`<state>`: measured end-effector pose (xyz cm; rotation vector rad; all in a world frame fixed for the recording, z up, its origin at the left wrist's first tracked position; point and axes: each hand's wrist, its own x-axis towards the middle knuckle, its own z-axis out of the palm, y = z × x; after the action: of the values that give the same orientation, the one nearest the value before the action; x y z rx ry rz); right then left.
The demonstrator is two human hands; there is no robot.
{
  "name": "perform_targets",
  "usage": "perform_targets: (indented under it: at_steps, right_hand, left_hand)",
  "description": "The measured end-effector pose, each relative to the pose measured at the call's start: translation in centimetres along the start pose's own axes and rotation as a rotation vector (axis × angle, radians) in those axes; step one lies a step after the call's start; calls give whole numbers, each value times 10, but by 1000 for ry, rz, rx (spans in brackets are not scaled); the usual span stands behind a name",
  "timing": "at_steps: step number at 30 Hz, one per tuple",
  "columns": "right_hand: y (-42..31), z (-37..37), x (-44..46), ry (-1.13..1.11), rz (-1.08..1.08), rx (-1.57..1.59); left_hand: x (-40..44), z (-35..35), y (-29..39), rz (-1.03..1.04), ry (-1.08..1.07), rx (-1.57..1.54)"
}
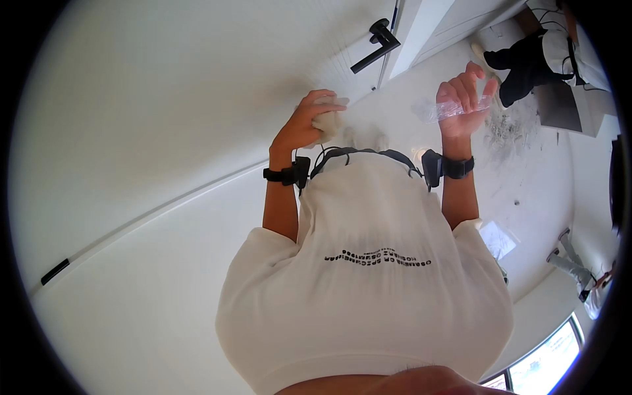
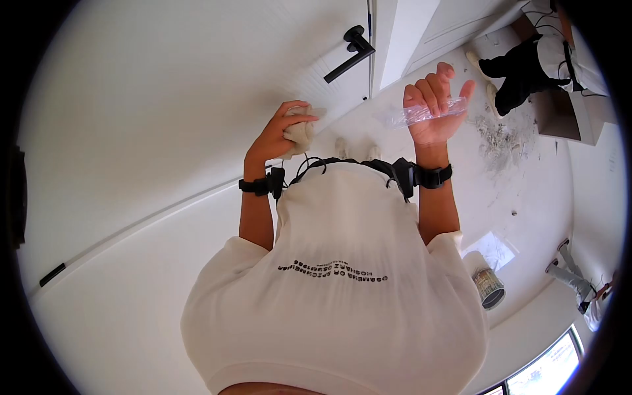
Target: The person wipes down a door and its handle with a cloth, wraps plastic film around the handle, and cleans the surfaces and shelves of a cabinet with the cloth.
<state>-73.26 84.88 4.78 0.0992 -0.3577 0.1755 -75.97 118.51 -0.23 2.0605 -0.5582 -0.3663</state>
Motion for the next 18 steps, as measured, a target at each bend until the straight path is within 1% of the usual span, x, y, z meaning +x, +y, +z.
perform_targets:
  at_steps: [3, 6, 9, 12, 15, 18]
  right_hand:
    - [12, -4, 9, -6, 34, -21]
    - [21, -4, 13, 7, 65, -59]
    - [30, -14, 20, 3, 104, -122]
    - [41, -21, 23, 32, 118, -151]
    - [50, -29, 28, 86, 115, -178]
    - [59, -32, 29, 141, 106, -230]
  left_hand:
    - [3, -5, -14, 103, 41, 132]
    - [9, -12, -30, 151, 8, 105]
    - [4, -15, -21, -188, 55, -167]
    - [7, -17, -17, -208, 29, -339]
    - [10, -14, -13, -262, -9, -349]
    - [12, -14, -8, -273, -30, -257]
